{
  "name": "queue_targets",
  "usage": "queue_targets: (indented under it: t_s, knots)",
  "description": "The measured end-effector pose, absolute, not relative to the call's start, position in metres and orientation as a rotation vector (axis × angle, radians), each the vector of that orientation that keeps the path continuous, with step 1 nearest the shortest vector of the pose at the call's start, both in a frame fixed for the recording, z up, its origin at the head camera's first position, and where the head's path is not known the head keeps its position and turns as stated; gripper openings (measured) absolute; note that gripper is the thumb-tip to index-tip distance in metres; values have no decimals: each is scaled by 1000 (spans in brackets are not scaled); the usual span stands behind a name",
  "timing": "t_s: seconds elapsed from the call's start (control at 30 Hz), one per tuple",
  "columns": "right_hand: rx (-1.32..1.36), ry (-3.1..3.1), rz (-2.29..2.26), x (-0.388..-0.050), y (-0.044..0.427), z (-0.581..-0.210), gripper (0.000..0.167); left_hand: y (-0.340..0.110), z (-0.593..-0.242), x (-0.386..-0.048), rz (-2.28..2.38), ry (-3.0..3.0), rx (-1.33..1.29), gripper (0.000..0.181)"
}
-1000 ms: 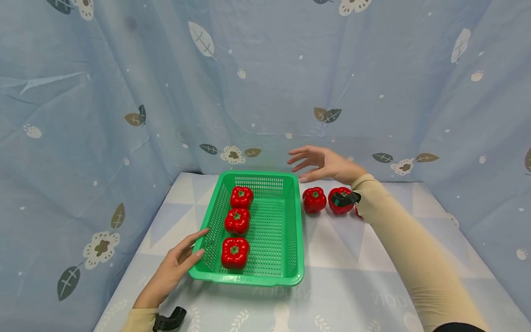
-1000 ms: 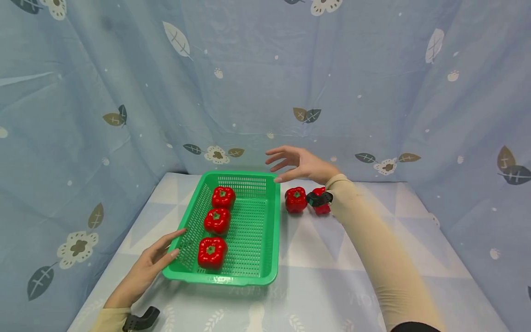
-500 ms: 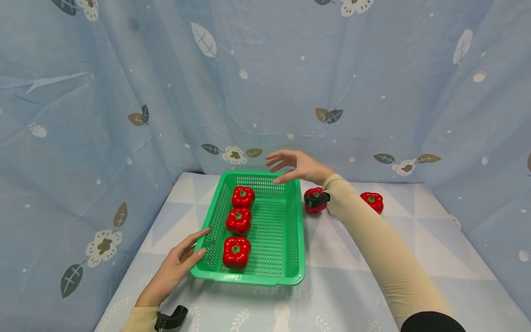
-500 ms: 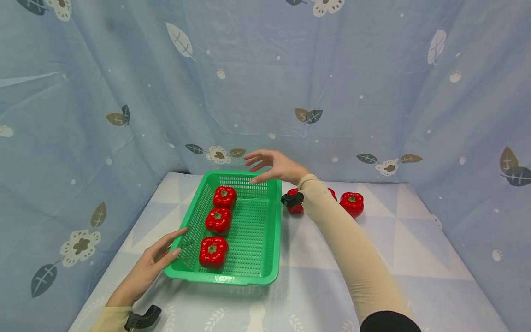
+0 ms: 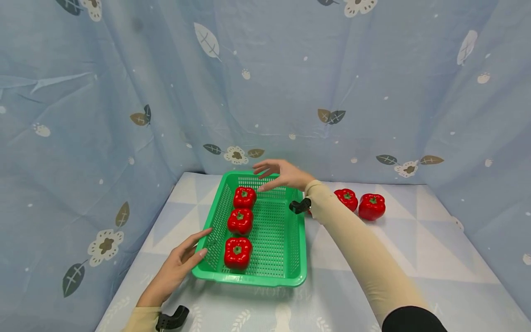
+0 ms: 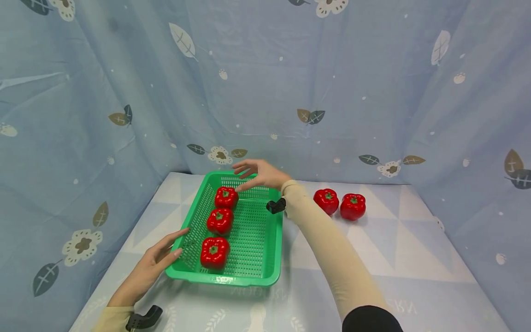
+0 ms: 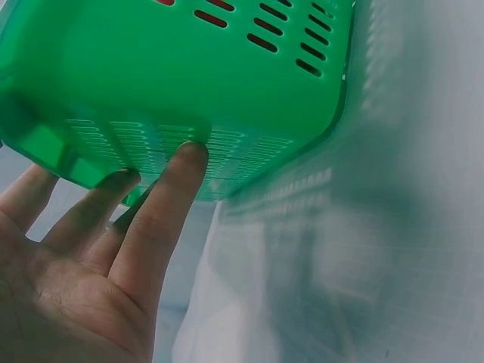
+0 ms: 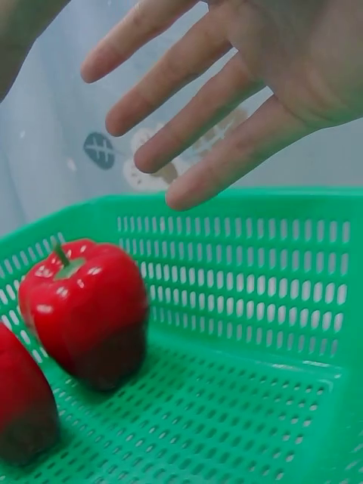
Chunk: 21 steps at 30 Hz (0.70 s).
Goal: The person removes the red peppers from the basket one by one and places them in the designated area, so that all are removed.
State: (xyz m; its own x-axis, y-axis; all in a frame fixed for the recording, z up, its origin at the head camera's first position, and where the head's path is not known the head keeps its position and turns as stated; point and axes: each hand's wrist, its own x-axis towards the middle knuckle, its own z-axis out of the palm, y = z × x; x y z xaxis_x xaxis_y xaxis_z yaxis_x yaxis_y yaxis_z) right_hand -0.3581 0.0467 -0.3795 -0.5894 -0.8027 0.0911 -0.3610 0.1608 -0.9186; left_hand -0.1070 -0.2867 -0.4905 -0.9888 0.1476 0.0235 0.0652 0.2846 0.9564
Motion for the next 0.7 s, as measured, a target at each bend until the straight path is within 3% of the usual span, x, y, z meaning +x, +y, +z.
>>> queue_targets:
  t_s: [0.7]
  knots:
    - [-1049,2016,-1268,-376,11,-411,80,-284,-487,-105,1839,2469,212,55]
